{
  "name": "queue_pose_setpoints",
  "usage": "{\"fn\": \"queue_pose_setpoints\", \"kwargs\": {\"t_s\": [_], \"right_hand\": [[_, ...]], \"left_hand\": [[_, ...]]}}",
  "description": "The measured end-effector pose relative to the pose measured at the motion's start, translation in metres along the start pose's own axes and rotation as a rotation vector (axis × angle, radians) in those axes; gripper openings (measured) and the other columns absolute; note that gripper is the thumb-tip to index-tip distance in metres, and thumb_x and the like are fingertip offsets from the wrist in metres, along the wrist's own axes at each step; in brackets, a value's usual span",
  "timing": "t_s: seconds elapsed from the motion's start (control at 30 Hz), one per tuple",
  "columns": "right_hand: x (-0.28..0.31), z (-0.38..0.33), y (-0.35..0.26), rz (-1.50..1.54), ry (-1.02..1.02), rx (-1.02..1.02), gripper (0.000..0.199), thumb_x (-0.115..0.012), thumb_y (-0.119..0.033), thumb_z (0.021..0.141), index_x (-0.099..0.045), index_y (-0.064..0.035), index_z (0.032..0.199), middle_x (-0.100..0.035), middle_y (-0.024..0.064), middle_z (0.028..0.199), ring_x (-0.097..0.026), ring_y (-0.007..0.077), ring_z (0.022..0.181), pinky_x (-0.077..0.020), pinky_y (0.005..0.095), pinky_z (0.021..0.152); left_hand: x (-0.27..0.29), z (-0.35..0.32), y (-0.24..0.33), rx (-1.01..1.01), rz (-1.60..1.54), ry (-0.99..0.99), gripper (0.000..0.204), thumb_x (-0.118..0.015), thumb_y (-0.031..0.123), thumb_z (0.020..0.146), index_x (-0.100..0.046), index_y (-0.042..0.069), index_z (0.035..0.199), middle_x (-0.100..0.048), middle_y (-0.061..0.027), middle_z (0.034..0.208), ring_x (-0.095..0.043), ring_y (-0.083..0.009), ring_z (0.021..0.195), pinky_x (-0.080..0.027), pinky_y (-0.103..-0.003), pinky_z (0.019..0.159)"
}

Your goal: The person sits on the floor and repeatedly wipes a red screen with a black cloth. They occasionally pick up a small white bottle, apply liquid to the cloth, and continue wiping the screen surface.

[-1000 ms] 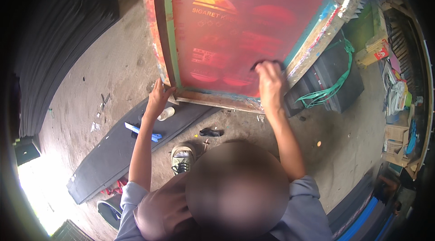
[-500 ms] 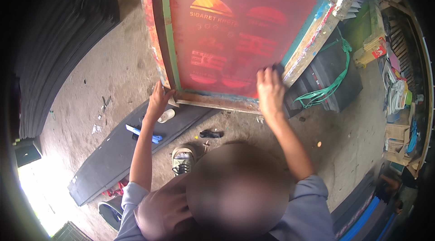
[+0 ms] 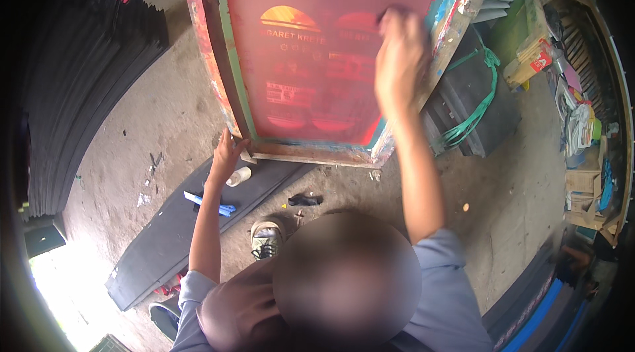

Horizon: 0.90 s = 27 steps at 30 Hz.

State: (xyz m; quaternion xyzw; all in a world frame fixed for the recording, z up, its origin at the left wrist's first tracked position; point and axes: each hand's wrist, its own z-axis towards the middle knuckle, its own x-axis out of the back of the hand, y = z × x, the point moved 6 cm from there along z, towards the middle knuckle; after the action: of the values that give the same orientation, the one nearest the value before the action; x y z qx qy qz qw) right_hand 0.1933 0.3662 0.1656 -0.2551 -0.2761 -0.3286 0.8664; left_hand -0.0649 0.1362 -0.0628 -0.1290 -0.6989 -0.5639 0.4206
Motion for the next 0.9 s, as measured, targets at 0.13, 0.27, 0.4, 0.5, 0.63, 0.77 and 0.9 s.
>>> {"fn": "queue_pose_setpoints", "kwargs": {"t_s": [0.13,0.27,0.4,0.5,0.63,0.77,0.9], "right_hand": [[-0.059,-0.159,0.007,-0.007,-0.463,0.020,0.025,-0.057,0.007,0.074,-0.060,-0.0037,0.096,-0.051,0.0122,0.088,-0.056,0.0268,0.087,-0.0497,0.0386,0.071],[-0.050,-0.129,0.013,0.049,-0.327,0.052,0.010,-0.060,-0.003,0.079,-0.058,-0.0075,0.087,-0.052,0.0087,0.087,-0.055,0.0257,0.082,-0.0485,0.0374,0.064],[-0.005,0.006,-0.007,-0.183,0.263,0.134,0.029,-0.055,-0.008,0.084,-0.047,-0.0033,0.111,-0.038,0.0196,0.125,-0.038,0.0358,0.114,-0.0323,0.0464,0.092],[-0.032,0.004,-0.022,-0.185,0.263,0.093,0.045,-0.057,-0.018,0.085,-0.039,-0.0013,0.124,-0.026,0.0250,0.143,-0.023,0.0403,0.134,-0.0198,0.0517,0.105],[-0.098,-0.096,-0.043,-0.289,-0.312,0.328,0.068,-0.046,-0.042,0.090,-0.023,-0.0068,0.144,-0.021,0.0147,0.149,-0.016,0.0309,0.139,-0.0169,0.0480,0.110],[-0.120,-0.179,-0.042,-0.440,-0.535,1.145,0.066,-0.047,-0.043,0.088,-0.025,-0.0152,0.144,-0.019,-0.0023,0.151,-0.017,0.0210,0.139,-0.0170,0.0474,0.111],[-0.096,-0.037,-0.073,-0.292,-0.300,0.873,0.064,-0.045,-0.044,0.089,-0.024,-0.0209,0.144,-0.024,-0.0035,0.150,-0.022,0.0170,0.137,-0.0160,0.0484,0.111]], "left_hand": [[-0.002,0.003,-0.002,-0.013,-0.012,-0.011,0.055,-0.062,0.024,0.086,-0.036,-0.006,0.124,-0.053,-0.0263,0.104,-0.054,-0.0464,0.091,-0.045,-0.049,0.072],[-0.002,0.001,0.000,-0.040,-0.002,-0.014,0.052,-0.062,0.023,0.085,-0.038,-0.004,0.122,-0.053,-0.0246,0.102,-0.054,-0.0456,0.090,-0.046,-0.049,0.070],[0.001,0.001,-0.006,-0.034,-0.017,0.005,0.051,-0.063,0.023,0.085,-0.038,-0.003,0.121,-0.053,-0.0235,0.100,-0.055,-0.0449,0.086,-0.046,-0.048,0.067],[0.000,0.000,-0.004,-0.030,-0.029,-0.013,0.054,-0.063,0.022,0.085,-0.036,-0.005,0.123,-0.052,-0.0237,0.101,-0.056,-0.0441,0.083,-0.046,-0.047,0.065],[-0.001,0.002,-0.001,-0.010,0.019,-0.039,0.057,-0.063,0.023,0.085,-0.034,-0.006,0.125,-0.051,-0.0237,0.105,-0.056,-0.0441,0.084,-0.047,-0.047,0.066],[-0.003,0.005,0.006,-0.010,-0.005,-0.055,0.057,-0.062,0.023,0.085,-0.034,-0.005,0.125,-0.050,-0.0239,0.109,-0.055,-0.0455,0.087,-0.047,-0.048,0.068],[0.008,-0.003,0.001,0.029,-0.015,-0.047,0.057,-0.062,0.024,0.085,-0.034,-0.004,0.126,-0.050,-0.0238,0.109,-0.054,-0.0461,0.088,-0.047,-0.048,0.070]]}}
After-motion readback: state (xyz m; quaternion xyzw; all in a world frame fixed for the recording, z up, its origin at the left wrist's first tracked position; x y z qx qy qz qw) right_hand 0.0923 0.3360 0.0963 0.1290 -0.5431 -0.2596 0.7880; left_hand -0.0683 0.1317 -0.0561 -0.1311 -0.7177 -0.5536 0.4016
